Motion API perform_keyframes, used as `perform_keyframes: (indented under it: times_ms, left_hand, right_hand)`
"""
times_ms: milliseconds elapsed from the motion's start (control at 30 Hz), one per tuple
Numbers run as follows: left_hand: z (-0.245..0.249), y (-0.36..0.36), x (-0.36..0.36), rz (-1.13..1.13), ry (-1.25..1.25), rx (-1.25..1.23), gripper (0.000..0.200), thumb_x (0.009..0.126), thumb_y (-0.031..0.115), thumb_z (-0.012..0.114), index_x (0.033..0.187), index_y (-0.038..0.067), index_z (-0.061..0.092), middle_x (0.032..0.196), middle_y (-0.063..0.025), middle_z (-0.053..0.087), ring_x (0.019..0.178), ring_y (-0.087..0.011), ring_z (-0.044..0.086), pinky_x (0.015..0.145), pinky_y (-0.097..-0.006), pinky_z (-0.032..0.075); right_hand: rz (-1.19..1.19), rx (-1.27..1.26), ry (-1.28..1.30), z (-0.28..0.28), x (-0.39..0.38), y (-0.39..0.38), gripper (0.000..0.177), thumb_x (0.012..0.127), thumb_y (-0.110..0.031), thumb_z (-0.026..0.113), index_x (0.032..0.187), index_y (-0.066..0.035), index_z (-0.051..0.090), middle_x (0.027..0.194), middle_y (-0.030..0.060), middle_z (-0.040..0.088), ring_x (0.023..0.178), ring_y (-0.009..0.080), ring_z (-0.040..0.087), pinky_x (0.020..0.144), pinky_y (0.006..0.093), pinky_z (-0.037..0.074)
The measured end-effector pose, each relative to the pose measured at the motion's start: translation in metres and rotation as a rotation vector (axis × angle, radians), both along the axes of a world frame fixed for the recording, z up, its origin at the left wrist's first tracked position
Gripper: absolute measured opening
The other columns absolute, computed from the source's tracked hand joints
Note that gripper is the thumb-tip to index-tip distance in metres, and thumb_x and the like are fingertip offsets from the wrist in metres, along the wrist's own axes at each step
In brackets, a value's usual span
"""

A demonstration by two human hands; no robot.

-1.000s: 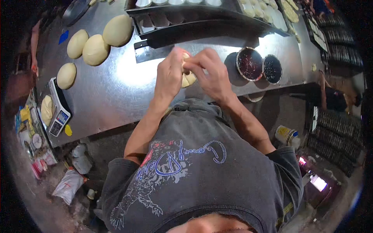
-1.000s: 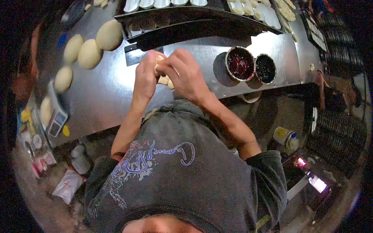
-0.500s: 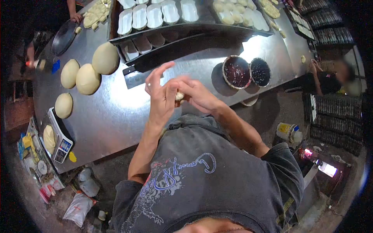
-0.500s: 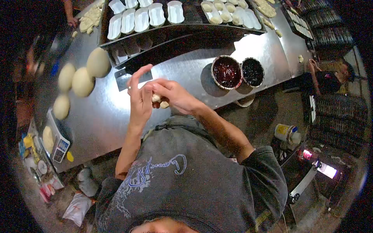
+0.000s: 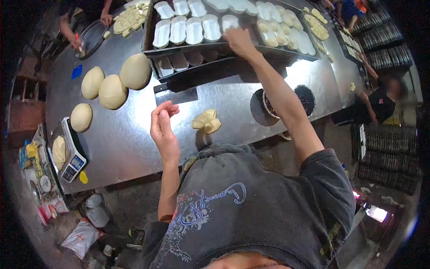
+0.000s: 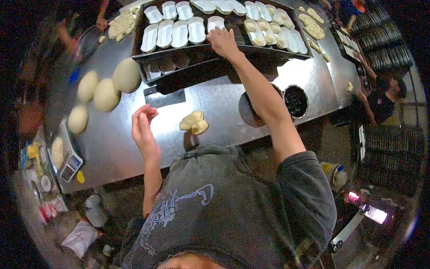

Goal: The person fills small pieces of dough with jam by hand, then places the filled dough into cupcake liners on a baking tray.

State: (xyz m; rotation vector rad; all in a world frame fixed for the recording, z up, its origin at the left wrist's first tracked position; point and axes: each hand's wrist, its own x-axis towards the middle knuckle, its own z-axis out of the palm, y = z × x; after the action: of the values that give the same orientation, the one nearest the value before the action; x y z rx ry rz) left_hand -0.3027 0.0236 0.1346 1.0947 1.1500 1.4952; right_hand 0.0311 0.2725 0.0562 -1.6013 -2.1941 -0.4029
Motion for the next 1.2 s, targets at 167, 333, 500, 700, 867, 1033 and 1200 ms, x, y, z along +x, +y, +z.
perform_keyframes:
  times_ms: [167,333,500,700,867,1033,1200]
  left_hand:
    - [-0.026,-0.02,-0.017,0.027,0.014,-0.129,0.034,0.108,0.025,0.044,0.121,-0.002,0.06,0.106,-0.0114,0.066,0.1,-0.0185,0.063,0.096,-0.0353,0.05]
    - [-0.086,-0.013,-0.009,-0.207,0.301,-0.287,0.035,0.107,0.027,0.047,0.126,0.001,0.061,0.114,-0.0132,0.068,0.102,-0.0224,0.065,0.096,-0.0355,0.049]
    - [-0.189,-0.022,0.004,-0.636,1.204,0.125,0.055,0.098,0.038,0.06,0.142,0.007,0.051,0.146,-0.0204,0.048,0.127,-0.0385,0.051,0.106,-0.0496,0.041]
    - [-0.193,-0.039,0.025,-0.817,1.413,-0.043,0.088,0.093,0.048,0.064,0.161,0.016,0.019,0.166,-0.0191,0.01,0.148,-0.0465,0.019,0.111,-0.0668,0.028]
    - [-0.21,-0.05,0.012,-0.785,1.499,0.018,0.086,0.092,0.046,0.066,0.161,0.027,0.02,0.168,-0.0127,0.007,0.15,-0.0458,0.015,0.113,-0.0658,0.024]
    - [-0.221,-0.059,0.006,-0.701,1.372,0.084,0.094,0.085,0.034,0.074,0.161,0.032,0.019,0.169,-0.0106,0.005,0.152,-0.0442,0.008,0.116,-0.0659,0.017]
    - [-0.218,-0.058,0.013,-0.709,1.38,-0.016,0.089,0.087,0.041,0.071,0.16,0.03,0.022,0.169,-0.0129,0.004,0.152,-0.0457,0.006,0.116,-0.0658,0.014]
  right_hand:
    - [0.128,0.116,0.392,0.029,-0.024,-0.072,0.022,0.099,-0.015,0.049,0.098,-0.002,0.066,0.101,0.0187,0.065,0.096,0.0402,0.059,0.085,0.0511,0.046]
    - [0.22,-0.268,0.518,-0.106,-0.048,-0.184,0.027,0.097,-0.01,0.051,0.118,-0.001,0.065,0.117,0.0227,0.065,0.107,0.0402,0.06,0.096,0.0467,0.047]
    - [0.27,-0.674,0.527,-0.138,-0.099,-0.242,0.038,0.091,-0.007,0.056,0.128,-0.003,0.061,0.131,0.0221,0.06,0.122,0.0398,0.055,0.105,0.0464,0.043]
    - [0.11,-0.64,0.493,-0.129,-0.131,-0.248,0.053,0.088,-0.008,0.061,0.14,-0.007,0.052,0.133,0.0182,0.056,0.121,0.0403,0.054,0.104,0.0462,0.043]
    - [0.114,-0.719,0.693,-0.144,-0.099,-0.271,0.045,0.091,-0.023,0.063,0.133,-0.006,0.059,0.12,0.022,0.061,0.111,0.0403,0.057,0.099,0.0471,0.045]
    - [-0.02,-0.95,0.731,-0.101,-0.023,-0.296,0.03,0.09,-0.031,0.068,0.105,-0.006,0.072,0.11,0.0213,0.061,0.109,0.0355,0.057,0.097,0.0424,0.045]
    - [-0.337,-0.375,0.645,-0.069,0.041,-0.329,0.031,0.092,-0.032,0.07,0.106,-0.004,0.071,0.108,0.014,0.066,0.096,0.0278,0.062,0.089,0.039,0.051]
